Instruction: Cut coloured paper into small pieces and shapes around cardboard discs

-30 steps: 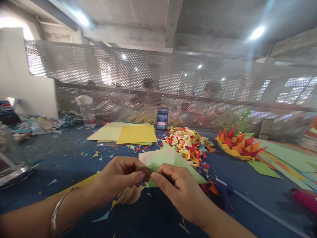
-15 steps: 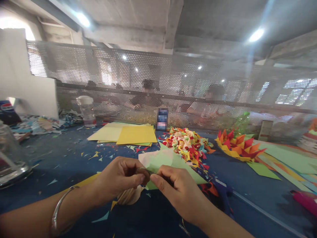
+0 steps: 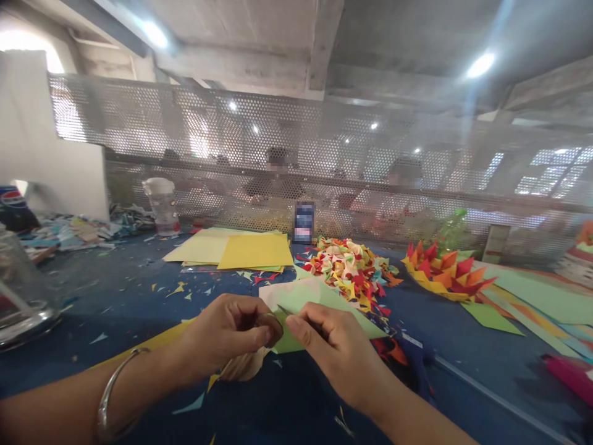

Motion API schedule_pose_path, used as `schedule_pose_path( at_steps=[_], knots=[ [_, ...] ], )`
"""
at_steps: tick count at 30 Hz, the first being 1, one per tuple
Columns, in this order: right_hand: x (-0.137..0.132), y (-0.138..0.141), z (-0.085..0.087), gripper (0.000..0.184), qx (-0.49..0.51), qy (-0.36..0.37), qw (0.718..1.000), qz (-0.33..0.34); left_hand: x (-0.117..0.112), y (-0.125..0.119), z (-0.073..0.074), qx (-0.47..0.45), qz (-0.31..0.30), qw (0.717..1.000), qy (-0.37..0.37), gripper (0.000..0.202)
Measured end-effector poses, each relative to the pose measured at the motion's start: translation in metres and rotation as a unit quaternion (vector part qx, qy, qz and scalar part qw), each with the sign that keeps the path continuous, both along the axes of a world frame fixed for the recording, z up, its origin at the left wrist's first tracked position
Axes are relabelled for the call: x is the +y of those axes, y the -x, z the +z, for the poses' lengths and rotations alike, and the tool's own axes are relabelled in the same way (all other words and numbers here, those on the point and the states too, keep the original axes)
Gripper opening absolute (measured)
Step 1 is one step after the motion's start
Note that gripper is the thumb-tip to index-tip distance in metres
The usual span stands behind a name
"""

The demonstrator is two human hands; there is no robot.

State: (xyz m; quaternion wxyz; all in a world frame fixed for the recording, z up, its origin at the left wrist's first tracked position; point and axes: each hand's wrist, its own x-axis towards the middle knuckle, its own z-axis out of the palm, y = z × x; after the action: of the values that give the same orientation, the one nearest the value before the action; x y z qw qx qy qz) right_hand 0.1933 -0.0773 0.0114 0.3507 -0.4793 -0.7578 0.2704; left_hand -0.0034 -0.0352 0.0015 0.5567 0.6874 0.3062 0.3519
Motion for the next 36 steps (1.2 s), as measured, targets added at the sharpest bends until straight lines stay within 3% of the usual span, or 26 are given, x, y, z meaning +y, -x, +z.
schedule_pose_path(
  at_steps=[4,8,15,19,26,32,36],
  knots=[
    [0.001,0.001,-0.003,0.037,0.044,0.024,0.999,0.013,0.0,-0.001,-0.006,-0.023,-0.013,1.0,0.009,0.011],
    [0.0,0.003,-0.006,0.033,0.054,0.029,0.998,0.03,-0.001,-0.003,-0.01,-0.07,-0.041,0.996,0.039,0.022],
    [-0.004,0.008,-0.005,0.023,0.095,0.014,0.995,0.032,-0.003,-0.004,-0.004,-0.095,-0.047,0.989,0.106,0.027],
    [-0.003,0.008,-0.004,0.022,0.101,0.014,0.994,0.032,-0.005,-0.002,-0.003,-0.053,-0.02,0.994,0.094,0.026],
    [-0.002,0.002,-0.002,0.034,0.074,0.018,0.997,0.021,-0.004,0.0,0.002,-0.019,0.007,1.0,-0.002,0.02],
    [-0.003,0.003,-0.001,0.036,0.004,-0.03,1.0,-0.007,-0.001,0.003,0.003,-0.029,-0.003,0.999,-0.025,0.018],
    [-0.005,0.004,0.001,0.036,-0.031,-0.021,0.999,0.001,-0.004,0.002,0.003,-0.033,-0.011,0.999,-0.024,0.019]
  ],
)
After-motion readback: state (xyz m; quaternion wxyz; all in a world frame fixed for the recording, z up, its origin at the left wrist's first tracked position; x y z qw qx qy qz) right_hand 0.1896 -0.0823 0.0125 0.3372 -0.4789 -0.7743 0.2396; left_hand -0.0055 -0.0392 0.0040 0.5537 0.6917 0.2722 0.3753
